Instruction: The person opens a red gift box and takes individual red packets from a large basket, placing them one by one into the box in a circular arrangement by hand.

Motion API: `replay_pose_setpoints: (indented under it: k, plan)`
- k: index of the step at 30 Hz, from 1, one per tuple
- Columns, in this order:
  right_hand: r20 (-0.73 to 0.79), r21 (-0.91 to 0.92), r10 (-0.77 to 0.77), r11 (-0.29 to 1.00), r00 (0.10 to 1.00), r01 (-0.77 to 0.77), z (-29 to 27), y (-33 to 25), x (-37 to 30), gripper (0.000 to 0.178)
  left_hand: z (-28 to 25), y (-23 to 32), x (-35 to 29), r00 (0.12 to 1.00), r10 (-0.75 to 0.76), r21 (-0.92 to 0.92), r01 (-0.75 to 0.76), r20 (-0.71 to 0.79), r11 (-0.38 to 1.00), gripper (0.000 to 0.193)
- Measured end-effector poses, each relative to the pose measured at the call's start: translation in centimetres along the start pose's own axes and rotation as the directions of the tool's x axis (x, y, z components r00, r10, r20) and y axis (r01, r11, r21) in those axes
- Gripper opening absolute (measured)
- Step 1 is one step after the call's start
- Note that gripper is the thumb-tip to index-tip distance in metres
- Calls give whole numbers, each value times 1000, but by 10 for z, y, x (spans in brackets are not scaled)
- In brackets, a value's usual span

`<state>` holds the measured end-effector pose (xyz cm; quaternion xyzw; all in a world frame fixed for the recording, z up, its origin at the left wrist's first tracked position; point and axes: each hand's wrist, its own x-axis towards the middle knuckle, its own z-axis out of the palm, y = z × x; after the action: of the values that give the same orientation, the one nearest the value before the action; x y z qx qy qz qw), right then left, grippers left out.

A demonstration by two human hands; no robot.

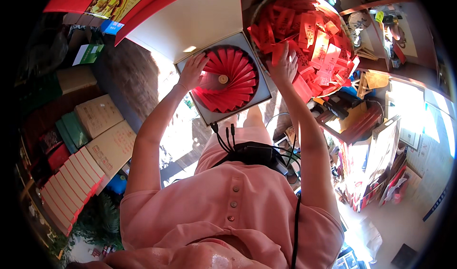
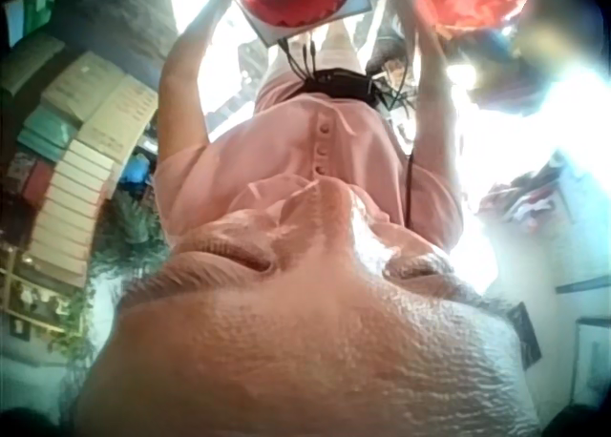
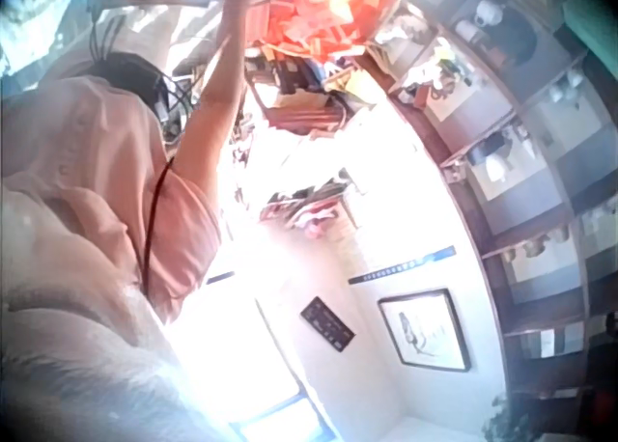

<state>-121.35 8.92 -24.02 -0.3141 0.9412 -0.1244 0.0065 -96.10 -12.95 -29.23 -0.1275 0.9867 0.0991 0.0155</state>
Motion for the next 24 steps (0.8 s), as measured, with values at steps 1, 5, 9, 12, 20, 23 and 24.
replay_pose_setpoints:
  k: [1, 5, 9, 12, 20, 23, 24]
  plan:
    - [13, -78, 16, 997, 1000, -15, 3, -2, 0, 99, 0, 1, -1, 1000, -3, 21, 2, 3, 1000, 75]
    - [33, -29, 64, 998, 997, -63, 10, -2, 1, 103, 3, -1, -5, 1000, -19, 82, 18, 9, 996, 68]
    - [22, 49, 125, 991, 992, -126, 3, 1, 0, 106, 0, 1, -6, 999, -41, 10, 41, -23, 999, 68]
    - [-30, 254, 126, 960, 992, -115, -9, 12, -8, 104, -16, 13, -7, 981, -93, -228, 53, -167, 972, 69]
    - [427, 849, -288, -196, 857, -490, -49, -28, -33, 87, -54, 109, 7, 983, -157, -995, 95, 99, -34, 60]
    - [445, 837, -248, -225, 860, -498, -48, -49, -36, 87, -51, 121, 12, 980, -185, -977, 33, 73, -211, 52]
    - [458, 842, -250, -185, 853, -507, -47, -50, -37, 87, -49, 122, 12, 971, -216, -965, 42, 100, -260, 49]
